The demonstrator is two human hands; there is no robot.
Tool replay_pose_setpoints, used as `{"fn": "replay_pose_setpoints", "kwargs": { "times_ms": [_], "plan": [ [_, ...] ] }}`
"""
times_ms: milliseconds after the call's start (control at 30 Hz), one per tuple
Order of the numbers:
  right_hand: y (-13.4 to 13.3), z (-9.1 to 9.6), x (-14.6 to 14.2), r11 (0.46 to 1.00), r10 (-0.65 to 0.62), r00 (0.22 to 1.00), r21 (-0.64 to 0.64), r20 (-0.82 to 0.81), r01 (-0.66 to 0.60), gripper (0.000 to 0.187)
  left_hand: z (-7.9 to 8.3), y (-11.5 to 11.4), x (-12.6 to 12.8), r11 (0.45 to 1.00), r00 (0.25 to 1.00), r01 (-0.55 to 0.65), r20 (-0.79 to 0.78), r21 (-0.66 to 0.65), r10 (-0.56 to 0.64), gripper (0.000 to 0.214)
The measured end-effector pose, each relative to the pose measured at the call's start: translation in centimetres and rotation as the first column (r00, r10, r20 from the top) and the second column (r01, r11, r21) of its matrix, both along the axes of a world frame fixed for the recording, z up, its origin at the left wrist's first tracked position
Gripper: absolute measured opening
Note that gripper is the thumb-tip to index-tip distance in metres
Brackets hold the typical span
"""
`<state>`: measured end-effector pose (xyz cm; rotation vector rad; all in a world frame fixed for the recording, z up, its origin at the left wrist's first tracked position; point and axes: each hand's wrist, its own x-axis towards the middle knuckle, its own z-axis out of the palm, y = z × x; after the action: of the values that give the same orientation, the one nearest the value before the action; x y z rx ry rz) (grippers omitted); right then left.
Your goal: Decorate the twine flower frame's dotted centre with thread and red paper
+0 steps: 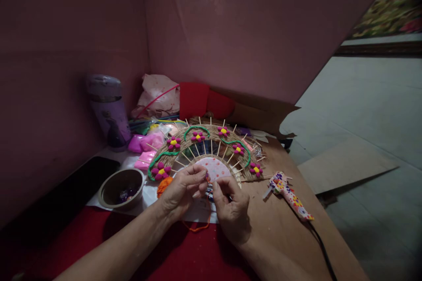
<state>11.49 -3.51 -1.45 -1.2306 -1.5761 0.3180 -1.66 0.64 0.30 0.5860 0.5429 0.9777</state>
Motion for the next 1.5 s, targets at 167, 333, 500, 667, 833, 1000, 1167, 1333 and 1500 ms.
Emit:
{"fn": "replay_pose_setpoints", "kwargs": {
  "times_ms": [167, 333, 500, 667, 833, 1000, 1167, 1333, 1500],
  "plan": [
    [0.01, -0.03, -0.02, 1.0, 0.013, 0.999, -0.014, -0.034, -0.013, 0.016, -0.11, 0.08, 0.0, 1.0, 1.0, 0.001, 0.008, -0.009, 0.0, 0.016],
    [-0.03, -0.25, 0.22, 1.0, 0.005, 0.996, 0.022, -0.087, -0.003, 0.014, -0.12, 0.12, 0.09, 1.0, 1.0, -0.012, 0.005, 0.0, 0.012, 0.015],
    [-0.22, -0.29, 0.39, 0.996, 0.027, 0.993, 0.082, -0.113, -0.017, 0.011, 0.0, 0.12, 0.19, 0.998, 1.0, 0.007, 0.004, 0.066, -0.007, 0.016],
    [-0.18, -0.48, 0.39, 0.998, 0.035, 0.991, 0.062, -0.13, -0.027, 0.009, -0.08, -0.01, 0.08, 0.997, 0.999, 0.033, -0.002, 0.064, -0.033, 0.013],
    [-0.11, -0.33, 0.26, 0.997, 0.036, 0.989, 0.072, -0.142, -0.026, 0.01, -0.14, -0.02, 0.13, 0.999, 1.0, 0.014, 0.006, 0.047, -0.014, 0.014],
    [0.07, -0.13, 0.04, 0.998, 0.024, 0.982, 0.058, -0.187, -0.013, 0.011, 0.08, -0.1, 0.19, 0.999, 1.0, 0.015, 0.007, 0.036, -0.016, 0.015],
    [0.22, -0.44, -0.01, 0.999, 0.011, 0.984, 0.034, -0.178, -0.005, 0.013, 0.42, -0.35, 0.35, 0.998, 0.997, -0.028, -0.068, 0.055, 0.032, 0.02],
    [0.12, -0.66, 0.15, 0.999, 0.041, 0.99, -0.003, -0.136, -0.042, 0.014, -0.07, -0.07, 0.54, 0.989, 0.981, -0.072, -0.169, 0.131, 0.094, 0.022],
    [0.14, -0.51, 0.26, 0.999, 0.046, 0.996, -0.005, -0.077, -0.046, 0.014, -0.25, 0.02, 0.47, 0.981, 0.962, -0.116, -0.227, 0.158, 0.15, 0.028]
  ]
}}
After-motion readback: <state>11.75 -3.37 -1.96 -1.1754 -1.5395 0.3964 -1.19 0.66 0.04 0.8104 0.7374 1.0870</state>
